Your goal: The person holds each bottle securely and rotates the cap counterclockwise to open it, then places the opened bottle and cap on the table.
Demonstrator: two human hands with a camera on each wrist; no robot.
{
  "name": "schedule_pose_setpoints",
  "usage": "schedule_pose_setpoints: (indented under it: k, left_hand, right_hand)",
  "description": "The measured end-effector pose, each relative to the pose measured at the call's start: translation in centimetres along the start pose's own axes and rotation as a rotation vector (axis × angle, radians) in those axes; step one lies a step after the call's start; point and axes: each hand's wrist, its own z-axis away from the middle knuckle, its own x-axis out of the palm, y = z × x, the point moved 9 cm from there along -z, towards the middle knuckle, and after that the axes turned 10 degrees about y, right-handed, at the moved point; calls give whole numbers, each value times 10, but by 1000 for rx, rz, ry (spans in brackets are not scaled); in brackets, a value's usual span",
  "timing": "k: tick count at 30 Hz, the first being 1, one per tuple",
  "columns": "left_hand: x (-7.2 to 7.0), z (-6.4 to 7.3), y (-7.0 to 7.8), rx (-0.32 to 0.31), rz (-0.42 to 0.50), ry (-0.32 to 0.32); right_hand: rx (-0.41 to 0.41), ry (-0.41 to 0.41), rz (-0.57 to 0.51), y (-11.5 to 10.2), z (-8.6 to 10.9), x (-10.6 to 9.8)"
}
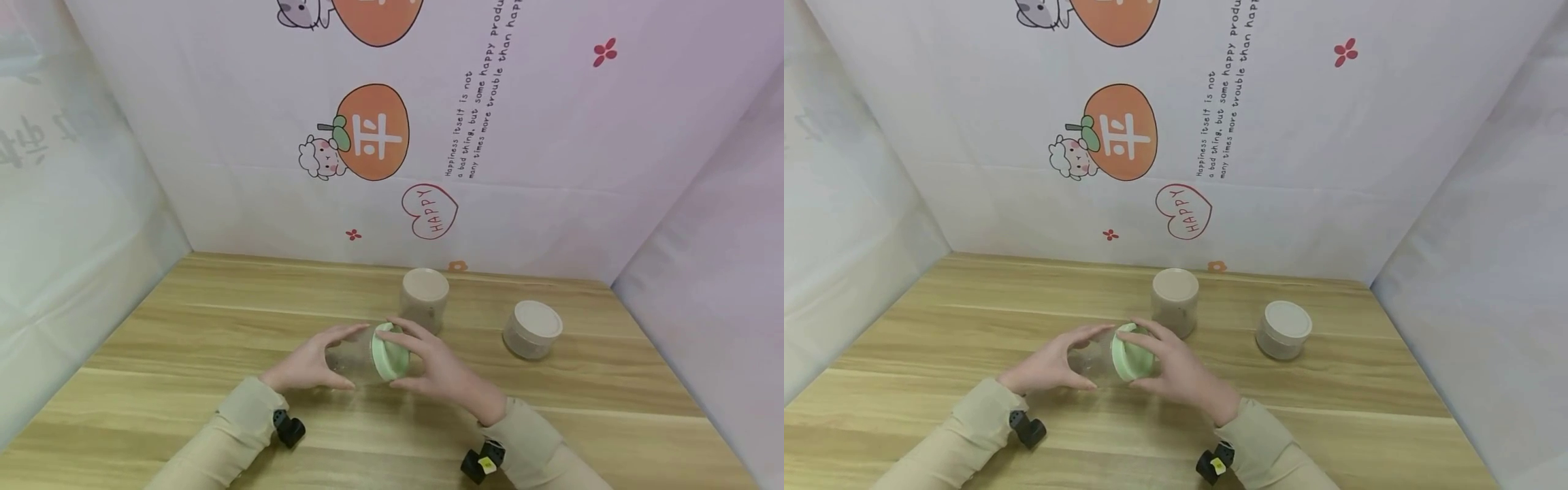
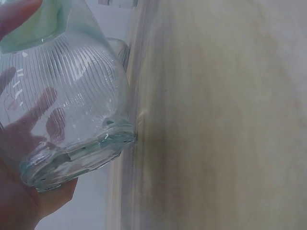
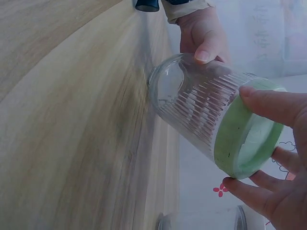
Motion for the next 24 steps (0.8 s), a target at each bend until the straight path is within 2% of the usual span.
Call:
schedule_pose_setpoints:
  k: [4,11,18,24]
  left_hand:
    - [-1,0,0,-8,-9,-4]
    - [0,1,-2,-13,-2,-11]
    - [-2,0,-1,-7,-7,-1]
    - [-3,0,0,-1,15,-4]
  right_hand:
    - [-39,-10,24,-2,1,0]
    - [-176,-10,48,-10,3,0]
    - [-163,27,-36,-11,0,-2]
    - [-216,37,-89,-14,-2,0]
